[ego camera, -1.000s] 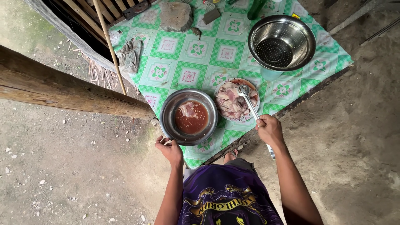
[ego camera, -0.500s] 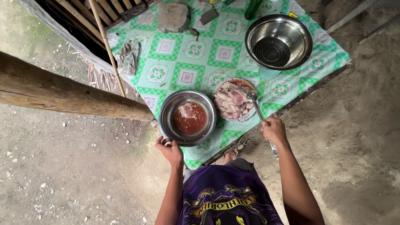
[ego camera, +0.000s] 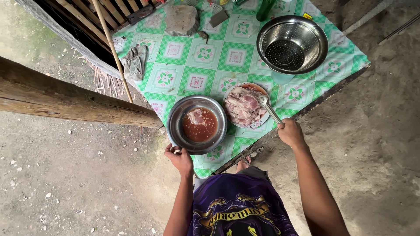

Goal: Marinating raw meat by transferring pieces from a plate to a bowl containing marinade using tongs.

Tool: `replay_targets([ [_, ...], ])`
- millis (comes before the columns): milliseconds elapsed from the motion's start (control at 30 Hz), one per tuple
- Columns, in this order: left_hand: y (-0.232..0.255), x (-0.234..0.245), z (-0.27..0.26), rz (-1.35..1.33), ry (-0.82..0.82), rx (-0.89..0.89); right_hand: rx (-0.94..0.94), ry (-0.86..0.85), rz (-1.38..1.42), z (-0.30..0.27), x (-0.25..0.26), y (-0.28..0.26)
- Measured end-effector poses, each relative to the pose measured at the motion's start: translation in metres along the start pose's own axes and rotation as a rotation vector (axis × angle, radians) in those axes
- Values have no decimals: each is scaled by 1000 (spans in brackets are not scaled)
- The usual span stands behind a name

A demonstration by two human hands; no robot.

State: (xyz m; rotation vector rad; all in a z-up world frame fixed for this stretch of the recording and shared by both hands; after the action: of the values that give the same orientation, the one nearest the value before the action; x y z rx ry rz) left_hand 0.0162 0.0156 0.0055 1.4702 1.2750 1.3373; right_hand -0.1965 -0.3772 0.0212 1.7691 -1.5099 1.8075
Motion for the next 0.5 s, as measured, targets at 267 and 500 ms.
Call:
replay_targets([
  [267,-5,-1,2,-17,5,-15,-102,-84,-69,-28,21,-52],
  [500,-3,-1,2,37,9,-14,105,7,-210,-37,13,-63],
])
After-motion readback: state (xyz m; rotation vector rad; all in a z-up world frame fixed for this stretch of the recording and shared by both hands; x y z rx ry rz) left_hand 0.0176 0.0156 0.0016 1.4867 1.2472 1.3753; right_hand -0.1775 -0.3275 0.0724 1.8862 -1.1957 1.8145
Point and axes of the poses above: each hand's wrist, its own z-axis towards the middle knuckle, its own x-axis out of the back of the hand, y = z × x, the point moved 1 cm from there along z, towards the middle knuckle, and after that the axes turned 9 degrees about z, right-handed, at the moved point
